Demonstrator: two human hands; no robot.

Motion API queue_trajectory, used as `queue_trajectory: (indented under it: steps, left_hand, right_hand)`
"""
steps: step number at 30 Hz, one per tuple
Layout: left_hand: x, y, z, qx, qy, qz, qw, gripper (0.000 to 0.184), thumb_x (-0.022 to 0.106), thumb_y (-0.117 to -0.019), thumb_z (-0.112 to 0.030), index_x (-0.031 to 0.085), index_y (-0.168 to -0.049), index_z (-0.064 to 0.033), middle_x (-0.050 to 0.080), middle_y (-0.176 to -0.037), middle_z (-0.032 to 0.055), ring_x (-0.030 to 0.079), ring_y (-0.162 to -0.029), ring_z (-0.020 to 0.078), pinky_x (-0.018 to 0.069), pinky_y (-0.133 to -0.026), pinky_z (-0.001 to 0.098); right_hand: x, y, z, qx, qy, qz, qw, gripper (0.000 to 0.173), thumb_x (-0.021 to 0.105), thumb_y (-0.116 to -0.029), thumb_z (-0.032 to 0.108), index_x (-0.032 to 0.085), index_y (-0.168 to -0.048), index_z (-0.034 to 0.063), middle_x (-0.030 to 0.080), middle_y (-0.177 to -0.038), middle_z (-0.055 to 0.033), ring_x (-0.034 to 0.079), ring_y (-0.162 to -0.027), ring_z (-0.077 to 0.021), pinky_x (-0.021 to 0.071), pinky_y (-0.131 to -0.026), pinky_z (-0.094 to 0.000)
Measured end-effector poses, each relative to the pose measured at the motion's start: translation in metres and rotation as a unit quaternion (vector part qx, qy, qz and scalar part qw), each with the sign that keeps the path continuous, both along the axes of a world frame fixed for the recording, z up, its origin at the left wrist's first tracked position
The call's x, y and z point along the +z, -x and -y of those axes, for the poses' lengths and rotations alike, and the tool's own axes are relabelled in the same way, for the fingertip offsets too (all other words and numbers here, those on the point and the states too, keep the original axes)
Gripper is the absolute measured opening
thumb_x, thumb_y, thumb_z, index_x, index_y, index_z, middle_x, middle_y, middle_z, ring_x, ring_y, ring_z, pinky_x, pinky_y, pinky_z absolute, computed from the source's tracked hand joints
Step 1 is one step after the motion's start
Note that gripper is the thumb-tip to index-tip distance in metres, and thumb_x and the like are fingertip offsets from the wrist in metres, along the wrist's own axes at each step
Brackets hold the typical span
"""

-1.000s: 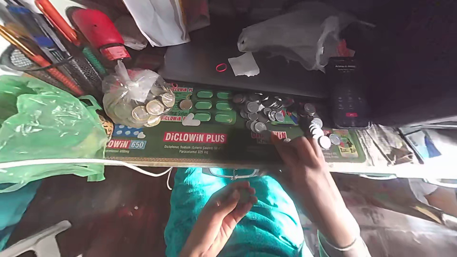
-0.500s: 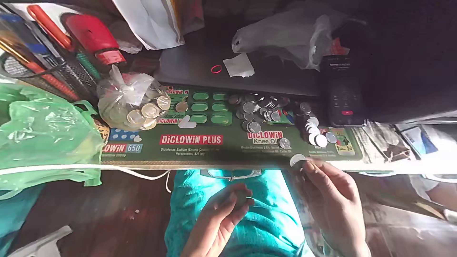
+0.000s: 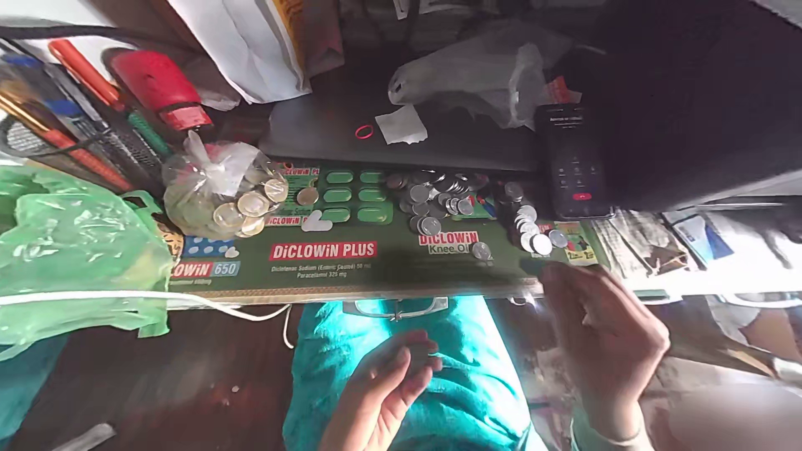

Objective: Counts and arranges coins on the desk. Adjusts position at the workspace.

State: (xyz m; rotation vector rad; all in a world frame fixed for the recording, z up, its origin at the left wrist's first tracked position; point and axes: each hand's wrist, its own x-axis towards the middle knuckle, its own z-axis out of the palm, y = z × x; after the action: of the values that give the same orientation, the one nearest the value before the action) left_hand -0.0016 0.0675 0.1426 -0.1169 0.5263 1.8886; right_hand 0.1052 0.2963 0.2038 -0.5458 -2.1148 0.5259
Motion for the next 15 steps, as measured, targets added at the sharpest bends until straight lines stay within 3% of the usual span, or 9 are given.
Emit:
queue_trajectory:
  steps: [4,10,12,15]
  left_hand:
    - [-0.002,0.0,0.0,-0.002,-0.002,0.0,1.0,0.025,0.057,-0.1022,-0.01,0.071,-0.121,-0.0031,0.074,-0.116,0.0122,0.074,-0.104,0.019,0.0592,-0.094,0.0273]
    - [-0.003,0.0,-0.002,-0.005,-0.021,0.0,1.0,0.025,0.058,-0.1018,-0.01,0.071,-0.122,-0.0035,0.073,-0.118,0.0122,0.073,-0.105,0.0187,0.0588,-0.094,0.0277]
    - [-0.004,0.0,-0.001,-0.003,-0.015,-0.001,1.0,0.025,0.058,-0.1022,-0.011,0.071,-0.122,-0.0038,0.073,-0.118,0.0122,0.073,-0.105,0.019,0.0591,-0.094,0.0279]
    - [-0.004,0.001,0.0,0.002,0.0,-0.004,1.0,0.024,0.058,-0.1018,-0.011,0.071,-0.121,-0.0032,0.073,-0.117,0.0119,0.074,-0.103,0.0188,0.0595,-0.093,0.0272]
  right_hand:
    - [0.012,-0.012,-0.03,-0.03,0.036,0.11,0.993,0.026,0.059,-0.1002,0.023,0.075,-0.1,0.0019,0.065,-0.094,-0.0053,0.06,-0.084,-0.0015,0.0493,-0.073,-0.0141]
    - [0.01,0.003,-0.032,-0.084,-0.08,0.131,0.985,0.024,0.062,-0.0992,0.022,0.079,-0.106,0.006,0.069,-0.093,-0.0149,0.062,-0.088,-0.0223,0.0489,-0.077,-0.0319]
    - [0.008,0.011,-0.02,-0.036,-0.088,0.115,0.989,0.026,0.066,-0.0978,0.026,0.079,-0.107,0.006,0.07,-0.096,-0.0155,0.063,-0.092,-0.0239,0.0502,-0.084,-0.0344]
    - [-0.003,0.021,0.0,0.055,-0.105,0.177,0.977,0.047,0.065,-0.0958,0.048,0.076,-0.122,0.0104,0.068,-0.111,-0.0171,0.059,-0.1,-0.0303,0.0452,-0.089,-0.0448]
